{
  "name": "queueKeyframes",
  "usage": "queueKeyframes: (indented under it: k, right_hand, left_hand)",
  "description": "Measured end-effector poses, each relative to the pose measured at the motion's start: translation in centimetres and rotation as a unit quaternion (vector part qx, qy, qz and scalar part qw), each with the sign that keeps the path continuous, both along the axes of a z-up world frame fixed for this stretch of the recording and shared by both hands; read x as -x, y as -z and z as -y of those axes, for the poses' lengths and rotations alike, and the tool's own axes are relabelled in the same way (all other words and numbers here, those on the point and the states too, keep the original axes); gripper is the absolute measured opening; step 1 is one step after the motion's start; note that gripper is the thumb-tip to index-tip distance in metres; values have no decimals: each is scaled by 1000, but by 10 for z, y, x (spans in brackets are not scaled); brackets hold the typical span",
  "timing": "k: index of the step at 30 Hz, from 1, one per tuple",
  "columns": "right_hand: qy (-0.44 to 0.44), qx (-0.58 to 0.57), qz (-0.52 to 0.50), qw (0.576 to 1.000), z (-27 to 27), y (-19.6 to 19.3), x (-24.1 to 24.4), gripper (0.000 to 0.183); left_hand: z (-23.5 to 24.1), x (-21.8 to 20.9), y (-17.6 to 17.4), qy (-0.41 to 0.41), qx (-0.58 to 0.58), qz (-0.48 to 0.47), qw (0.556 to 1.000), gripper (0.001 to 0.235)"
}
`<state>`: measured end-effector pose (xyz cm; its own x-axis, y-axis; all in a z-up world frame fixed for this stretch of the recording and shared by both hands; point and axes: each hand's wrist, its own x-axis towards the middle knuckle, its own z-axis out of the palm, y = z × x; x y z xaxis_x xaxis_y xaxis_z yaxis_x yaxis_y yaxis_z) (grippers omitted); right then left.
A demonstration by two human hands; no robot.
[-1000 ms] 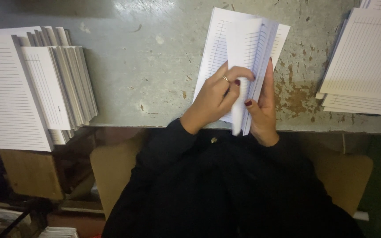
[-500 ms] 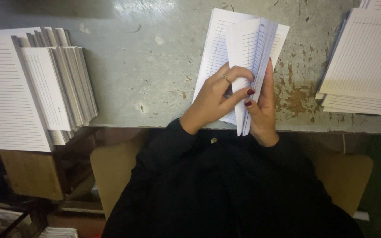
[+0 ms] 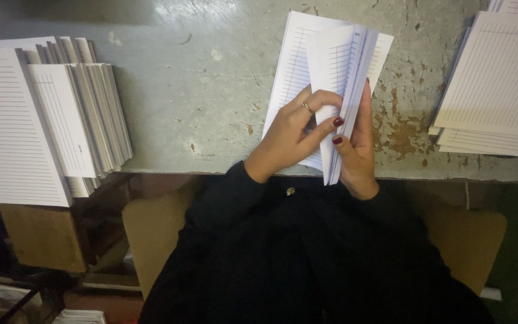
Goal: Organizing and checking stacks of lined paper on a desk by flipping through them and moving them between piles.
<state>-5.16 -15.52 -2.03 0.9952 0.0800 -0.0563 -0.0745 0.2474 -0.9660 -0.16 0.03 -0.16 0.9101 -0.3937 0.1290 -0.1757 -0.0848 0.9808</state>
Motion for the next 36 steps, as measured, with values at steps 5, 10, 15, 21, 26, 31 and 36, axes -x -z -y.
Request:
queueKeyframes:
  k: [5,10,15,21,26,31,36]
  right_hand:
    - [-5,-17,-5,1000,0,0,0,87]
    - [-13,-24,-1,1000,2,4,1,87]
    - [-10,-13,3,1000,7,13,3,87]
    - [-7,-7,-2,1000,4,6,1,87]
    - [-3,3,-2,1000,7,14,4,89]
    - [-3,1,-2,1000,5,11,3,88]
    - [0,-6,-3,1000,3,5,1,87]
  left_hand:
    - [-2,-4,-26,-21,9,-12,1000,43]
    - [2,3,16,-15,-6,4,1000,30]
    - [0,-1,-3,-18,-6,24,1000,17]
    - [1,-6,-11,-18,4,20,1000,13]
    - [1,-5,-12,-14,2,14,1000,13]
    - [1,-4,-11,-12,4,12,1000,13]
    - [0,-2,-5,-8,1,13,1000,16]
